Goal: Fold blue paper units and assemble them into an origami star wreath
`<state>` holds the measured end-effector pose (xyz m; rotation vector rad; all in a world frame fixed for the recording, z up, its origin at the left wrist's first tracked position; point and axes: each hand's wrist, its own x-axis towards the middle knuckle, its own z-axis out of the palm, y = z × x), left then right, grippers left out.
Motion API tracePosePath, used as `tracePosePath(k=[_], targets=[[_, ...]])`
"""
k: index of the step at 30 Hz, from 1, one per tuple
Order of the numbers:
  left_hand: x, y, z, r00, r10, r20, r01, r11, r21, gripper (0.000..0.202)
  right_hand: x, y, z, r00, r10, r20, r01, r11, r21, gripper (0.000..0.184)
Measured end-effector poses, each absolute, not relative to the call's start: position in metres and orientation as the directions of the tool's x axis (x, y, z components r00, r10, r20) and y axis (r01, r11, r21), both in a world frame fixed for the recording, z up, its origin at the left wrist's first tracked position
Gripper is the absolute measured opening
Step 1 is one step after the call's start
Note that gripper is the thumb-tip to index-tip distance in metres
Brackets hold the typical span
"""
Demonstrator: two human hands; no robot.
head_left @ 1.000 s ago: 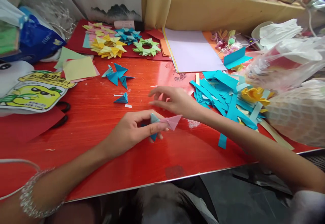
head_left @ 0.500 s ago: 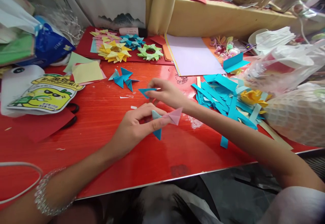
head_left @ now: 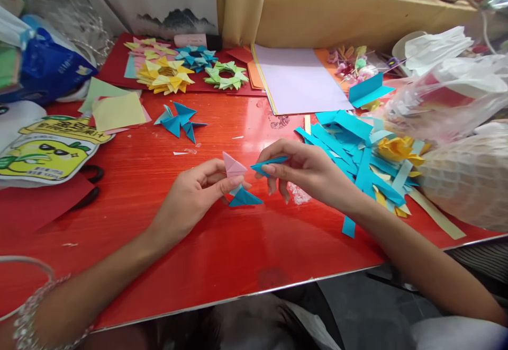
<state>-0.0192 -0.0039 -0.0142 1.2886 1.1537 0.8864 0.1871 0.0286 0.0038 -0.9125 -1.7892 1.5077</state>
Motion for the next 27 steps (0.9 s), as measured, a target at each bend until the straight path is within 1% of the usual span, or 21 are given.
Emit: tracePosePath(k=[3, 6, 9, 12, 20, 23, 27], targets=[[-0.018, -0.006, -0.013, 0.239, 0.964, -0.119, 0.197, 0.072, 0.978, 0.015, 0.187, 0.021, 0.002, -0.531, 0.846, 0.051, 0.128, 0.14, -0.982, 0.009], [-0.018, -0.008, -0.014, 0.257, 0.964, -0.063, 0.253, -0.004, 0.967, 0.012, 0.186, 0.013, 0.002, -0.475, 0.873, 0.109, 0.213, 0.235, -0.948, 0.005], [-0.019, -0.01, -0.014, 0.261, 0.965, -0.032, 0.273, -0.042, 0.961, 0.008, 0.185, 0.01, 0.004, -0.464, 0.864, 0.194, 0.275, 0.349, -0.896, 0.009], [-0.02, -0.011, -0.013, 0.256, 0.966, -0.028, 0.296, -0.051, 0.954, 0.006, 0.185, 0.008, 0.006, -0.465, 0.847, 0.257, 0.294, 0.422, -0.858, 0.009], [-0.019, -0.012, -0.013, 0.257, 0.966, 0.03, 0.369, -0.127, 0.921, 0.006, 0.186, 0.006, 0.007, -0.488, 0.819, 0.3, 0.389, 0.512, -0.765, 0.008], [-0.019, -0.012, -0.014, 0.256, 0.966, 0.042, 0.403, -0.146, 0.904, 0.009, 0.187, 0.006, 0.008, -0.504, 0.792, 0.344, 0.427, 0.575, -0.698, 0.008], [-0.021, -0.013, -0.013, 0.262, 0.962, 0.074, 0.433, -0.186, 0.882, 0.009, 0.188, 0.005, 0.008, -0.537, 0.711, 0.453, 0.47, 0.699, -0.54, 0.008]])
